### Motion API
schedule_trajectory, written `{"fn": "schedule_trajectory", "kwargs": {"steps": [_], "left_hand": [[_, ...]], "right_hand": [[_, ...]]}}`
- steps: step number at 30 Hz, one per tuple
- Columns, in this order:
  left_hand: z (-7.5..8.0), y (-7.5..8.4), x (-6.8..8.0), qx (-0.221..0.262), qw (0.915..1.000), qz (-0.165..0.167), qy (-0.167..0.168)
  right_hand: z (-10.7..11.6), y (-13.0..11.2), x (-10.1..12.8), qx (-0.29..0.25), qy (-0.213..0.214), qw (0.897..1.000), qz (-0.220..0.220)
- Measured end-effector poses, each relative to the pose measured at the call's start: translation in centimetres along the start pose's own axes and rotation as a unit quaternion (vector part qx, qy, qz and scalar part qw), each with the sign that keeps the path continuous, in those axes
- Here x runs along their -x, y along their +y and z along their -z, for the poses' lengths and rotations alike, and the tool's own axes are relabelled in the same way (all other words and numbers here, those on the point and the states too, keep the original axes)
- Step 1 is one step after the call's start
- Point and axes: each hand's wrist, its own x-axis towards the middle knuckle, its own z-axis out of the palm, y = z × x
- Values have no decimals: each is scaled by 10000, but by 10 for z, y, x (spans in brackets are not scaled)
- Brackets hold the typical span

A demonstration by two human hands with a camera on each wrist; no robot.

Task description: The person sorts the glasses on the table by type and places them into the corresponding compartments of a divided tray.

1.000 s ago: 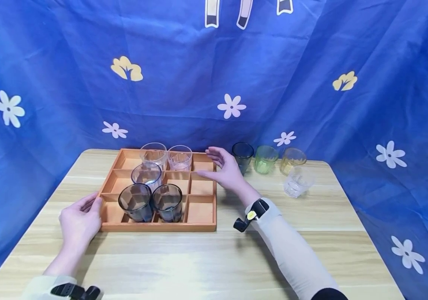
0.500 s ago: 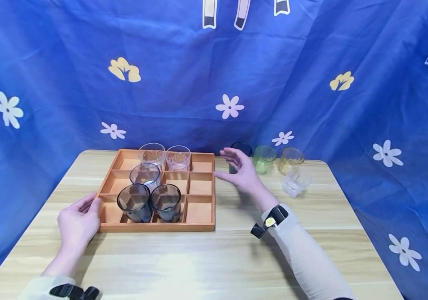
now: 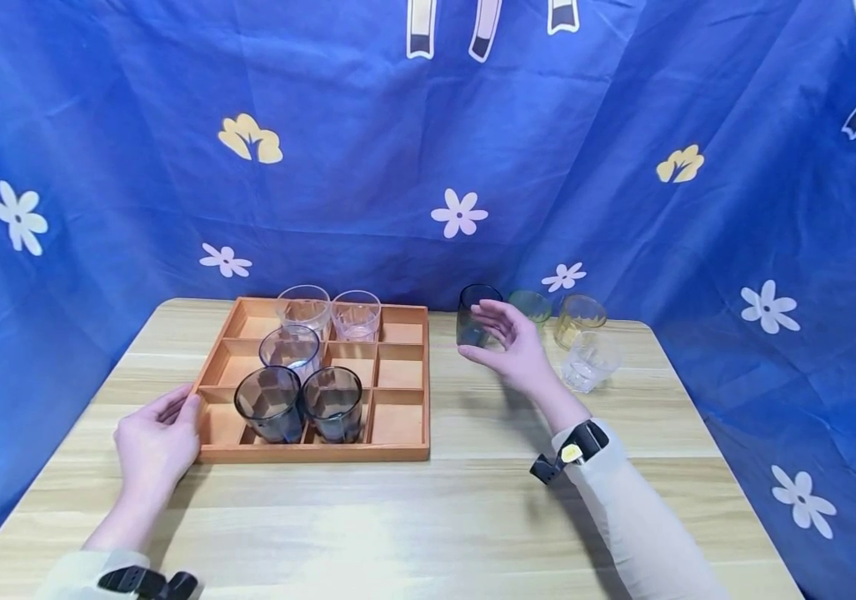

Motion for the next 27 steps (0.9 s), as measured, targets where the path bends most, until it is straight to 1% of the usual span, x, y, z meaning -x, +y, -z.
{"fn": "schedule_trajectory", "kwargs": {"steps": [8, 16, 19, 22, 27], "left_hand": [[-1, 0, 0, -42, 10000, 24, -2], [-1, -1, 0, 44, 10000, 87, 15], [-1, 0, 0, 61, 10000, 45, 34], [-1, 0, 0, 62, 10000, -5, 36], [-1, 0, 0, 103, 9999, -73, 68]], "right_hand": [[25, 5, 9, 100, 208, 9997, 94], [52, 6, 22, 318, 600, 9977, -67], [62, 7, 26, 333, 760, 9965, 3], [74, 9, 31, 462, 922, 9947, 45], [93, 11, 37, 718, 1205, 9900, -110]]}}
